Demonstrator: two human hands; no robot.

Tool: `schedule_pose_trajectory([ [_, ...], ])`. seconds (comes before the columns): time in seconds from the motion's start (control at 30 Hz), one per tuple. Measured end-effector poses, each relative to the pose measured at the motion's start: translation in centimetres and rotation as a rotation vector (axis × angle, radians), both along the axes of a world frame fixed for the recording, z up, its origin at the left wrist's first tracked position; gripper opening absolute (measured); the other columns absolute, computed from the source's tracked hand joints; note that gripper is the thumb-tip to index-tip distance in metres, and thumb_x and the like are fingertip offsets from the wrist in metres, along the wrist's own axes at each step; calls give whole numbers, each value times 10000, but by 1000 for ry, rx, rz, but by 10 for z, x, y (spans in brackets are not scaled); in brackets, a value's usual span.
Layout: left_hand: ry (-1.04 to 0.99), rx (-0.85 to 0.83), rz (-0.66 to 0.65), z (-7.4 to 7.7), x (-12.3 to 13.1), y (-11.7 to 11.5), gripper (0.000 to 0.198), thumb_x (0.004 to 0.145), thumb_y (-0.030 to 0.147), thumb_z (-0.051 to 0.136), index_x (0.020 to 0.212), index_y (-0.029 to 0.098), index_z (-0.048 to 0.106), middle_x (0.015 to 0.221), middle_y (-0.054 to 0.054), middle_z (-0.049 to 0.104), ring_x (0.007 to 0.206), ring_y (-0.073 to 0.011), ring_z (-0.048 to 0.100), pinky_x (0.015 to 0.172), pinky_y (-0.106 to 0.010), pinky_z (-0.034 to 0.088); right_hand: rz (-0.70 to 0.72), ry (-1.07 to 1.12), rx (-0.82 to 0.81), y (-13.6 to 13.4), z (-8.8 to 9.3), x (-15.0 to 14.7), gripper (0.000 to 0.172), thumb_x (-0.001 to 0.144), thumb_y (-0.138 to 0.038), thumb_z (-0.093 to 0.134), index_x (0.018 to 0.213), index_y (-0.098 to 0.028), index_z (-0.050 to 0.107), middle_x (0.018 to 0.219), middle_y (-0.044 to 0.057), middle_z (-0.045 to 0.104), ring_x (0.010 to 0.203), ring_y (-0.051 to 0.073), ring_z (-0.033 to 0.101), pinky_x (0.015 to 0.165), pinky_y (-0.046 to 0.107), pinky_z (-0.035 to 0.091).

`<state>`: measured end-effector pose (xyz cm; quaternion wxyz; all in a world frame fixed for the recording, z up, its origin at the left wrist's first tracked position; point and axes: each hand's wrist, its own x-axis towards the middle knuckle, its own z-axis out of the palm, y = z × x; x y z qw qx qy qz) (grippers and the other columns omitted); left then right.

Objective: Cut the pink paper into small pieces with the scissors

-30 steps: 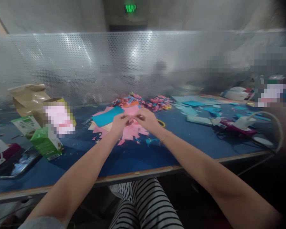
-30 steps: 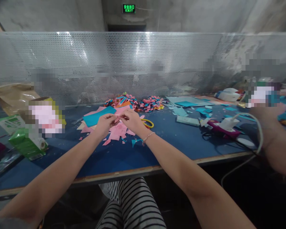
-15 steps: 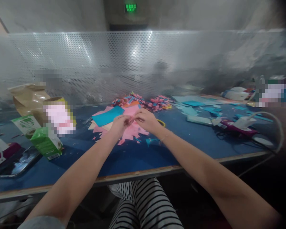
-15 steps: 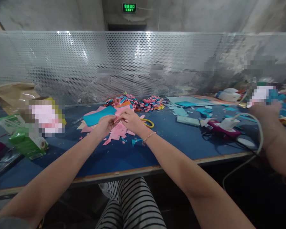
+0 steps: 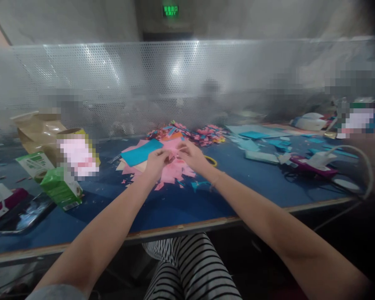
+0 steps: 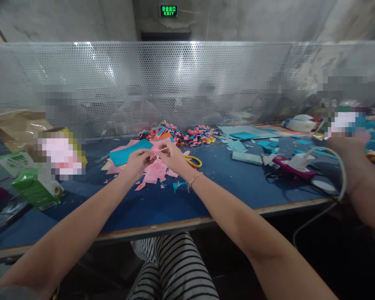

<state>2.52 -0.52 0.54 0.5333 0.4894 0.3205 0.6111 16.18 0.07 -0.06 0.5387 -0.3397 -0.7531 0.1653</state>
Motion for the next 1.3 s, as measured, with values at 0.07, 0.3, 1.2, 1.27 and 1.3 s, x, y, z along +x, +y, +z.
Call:
schedule_pose_trajectory([
  [0.07,14,19,-8,0,0,-1,136,520,218,637,546,122,545,518,25,497,534,-67,486,614,-262,447,44,3,-116,-2,1,-2,142,723,-288,475,787,-164,499,759,29,557,659,114,559,587,249,477],
  [0.3,79,48,22,-2,0,-1,108,528,216,618,535,137,545,519,27,492,506,-69,465,550,-240,424,64,8,-206,-10,7,-3,223,692,-362,513,684,-140,524,611,21,572,555,110,555,531,230,460],
  [1.2,402,281,70,-8,-7,6,169,622,280,513,563,142,591,478,-3,537,458,-91,492,485,-216,393,75,-36,-231,-10,14,2,219,694,-265,491,851,-138,576,594,-6,553,529,87,532,519,215,454],
  [1.27,389,271,65,-9,-7,7,165,617,266,509,533,143,578,465,-2,534,452,-92,492,480,-215,392,81,-14,-218,-10,14,2,225,692,-273,497,856,-142,577,590,-8,550,544,91,535,529,219,457],
  [1.3,383,264,67,-9,-6,7,164,614,261,507,519,143,571,459,-1,532,448,-93,491,477,-215,393,82,-16,-211,-10,14,2,225,691,-276,500,852,-142,581,591,-7,553,545,91,533,532,221,454],
])
